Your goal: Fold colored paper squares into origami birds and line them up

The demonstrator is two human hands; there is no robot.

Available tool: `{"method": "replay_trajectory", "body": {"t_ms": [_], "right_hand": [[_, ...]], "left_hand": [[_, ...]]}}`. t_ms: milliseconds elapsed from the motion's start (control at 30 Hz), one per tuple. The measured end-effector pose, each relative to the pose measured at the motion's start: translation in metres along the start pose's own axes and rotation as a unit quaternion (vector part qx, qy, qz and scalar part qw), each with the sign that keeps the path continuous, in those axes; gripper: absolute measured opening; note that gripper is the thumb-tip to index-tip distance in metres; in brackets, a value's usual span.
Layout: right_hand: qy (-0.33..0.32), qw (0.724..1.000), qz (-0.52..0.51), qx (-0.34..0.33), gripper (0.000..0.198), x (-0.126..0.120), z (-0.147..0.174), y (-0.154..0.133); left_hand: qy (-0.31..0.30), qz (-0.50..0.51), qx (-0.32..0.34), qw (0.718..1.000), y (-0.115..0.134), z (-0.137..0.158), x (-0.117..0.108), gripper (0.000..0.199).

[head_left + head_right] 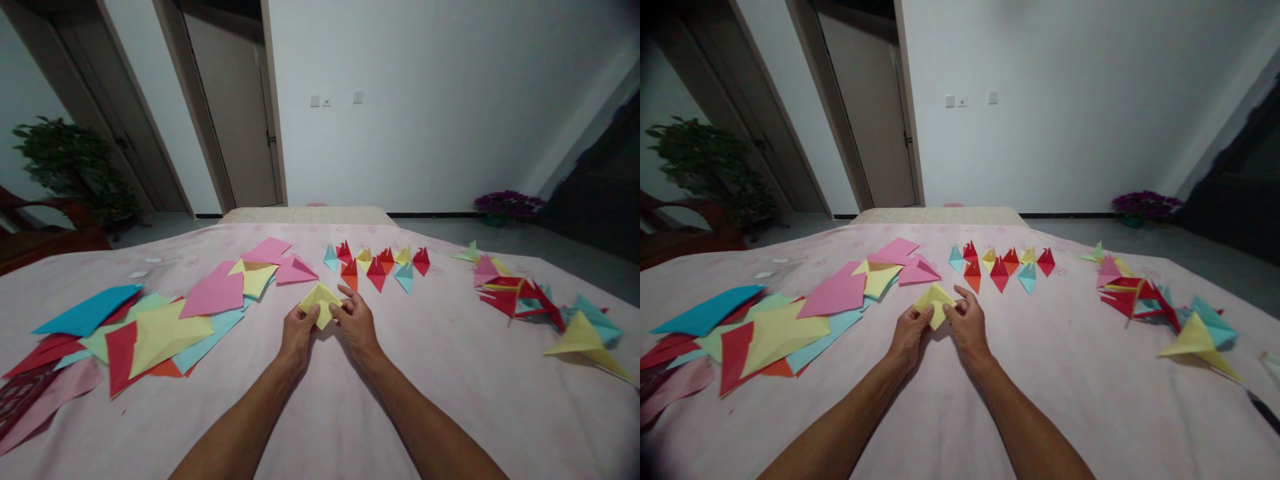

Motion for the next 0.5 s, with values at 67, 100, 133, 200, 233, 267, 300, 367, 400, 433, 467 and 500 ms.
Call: {"method": "replay_trajectory", "body": {"t_ms": [67, 100, 133, 200, 233, 267, 300, 367, 400, 433, 467, 500], "right_hand": [[0.016, 1.000, -0.010, 0.000, 0.058, -0.0003, 0.0000, -0.0022], [0.026, 1.000, -0.014, -0.002, 0.057, -0.0005, 0.0001, -0.0030], [0.036, 0.999, -0.016, -0.006, 0.057, -0.0006, 0.0001, -0.0036], [0.053, 0.998, -0.018, -0.021, 0.057, -0.0008, 0.0000, -0.0037], [0.059, 0.998, -0.018, -0.030, 0.057, -0.0008, 0.0000, -0.0031], [0.062, 0.997, -0.017, -0.038, 0.057, -0.0007, 0.0001, -0.0022], [0.061, 0.997, -0.015, -0.046, 0.057, -0.0006, 0.0005, -0.0010], [0.049, 0.997, -0.004, -0.059, 0.056, -0.0004, 0.0019, 0.0019], [0.039, 0.997, 0.005, -0.067, 0.054, -0.0006, 0.0030, 0.0032], [0.027, 0.996, 0.017, -0.078, 0.052, -0.0012, 0.0042, 0.0043], [0.015, 0.995, 0.034, -0.092, 0.050, -0.0022, 0.0055, 0.0048], [0.001, 0.992, 0.055, -0.110, 0.047, -0.0037, 0.0068, 0.0047]], "left_hand": [[-0.001, -0.009, -0.007, 1.000, -0.0001, 0.0003, -0.0008, 0.046], [-0.007, -0.010, -0.013, 1.000, 0.0003, 0.0007, -0.0009, 0.046], [-0.016, -0.010, -0.020, 1.000, 0.0010, 0.0012, -0.0009, 0.046], [-0.034, 0.001, -0.039, 0.999, 0.0028, 0.0022, -0.0003, 0.045], [-0.039, 0.014, -0.051, 0.998, 0.0037, 0.0026, 0.0002, 0.044], [-0.042, 0.032, -0.063, 0.997, 0.0043, 0.0028, 0.0007, 0.042], [-0.041, 0.055, -0.076, 0.995, 0.0047, 0.0028, 0.0013, 0.040], [-0.032, 0.106, -0.093, 0.990, 0.0048, 0.0022, 0.0023, 0.035], [-0.028, 0.128, -0.098, 0.987, 0.0046, 0.0017, 0.0027, 0.032], [-0.026, 0.144, -0.100, 0.984, 0.0044, 0.0012, 0.0028, 0.029], [-0.025, 0.153, -0.102, 0.983, 0.0040, 0.0006, 0.0027, 0.027], [-0.026, 0.156, -0.103, 0.982, 0.0036, -0.0002, 0.0022, 0.025]]}}
Point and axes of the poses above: each hand's wrist, its own z-axis away from the middle knuckle, its own x-axis out of the palm, y = z × x, the point moved 1 cm from there along -z, towards the middle knuckle, and after that the axes turned 8 degrees about -z, right-handed, at the moved point
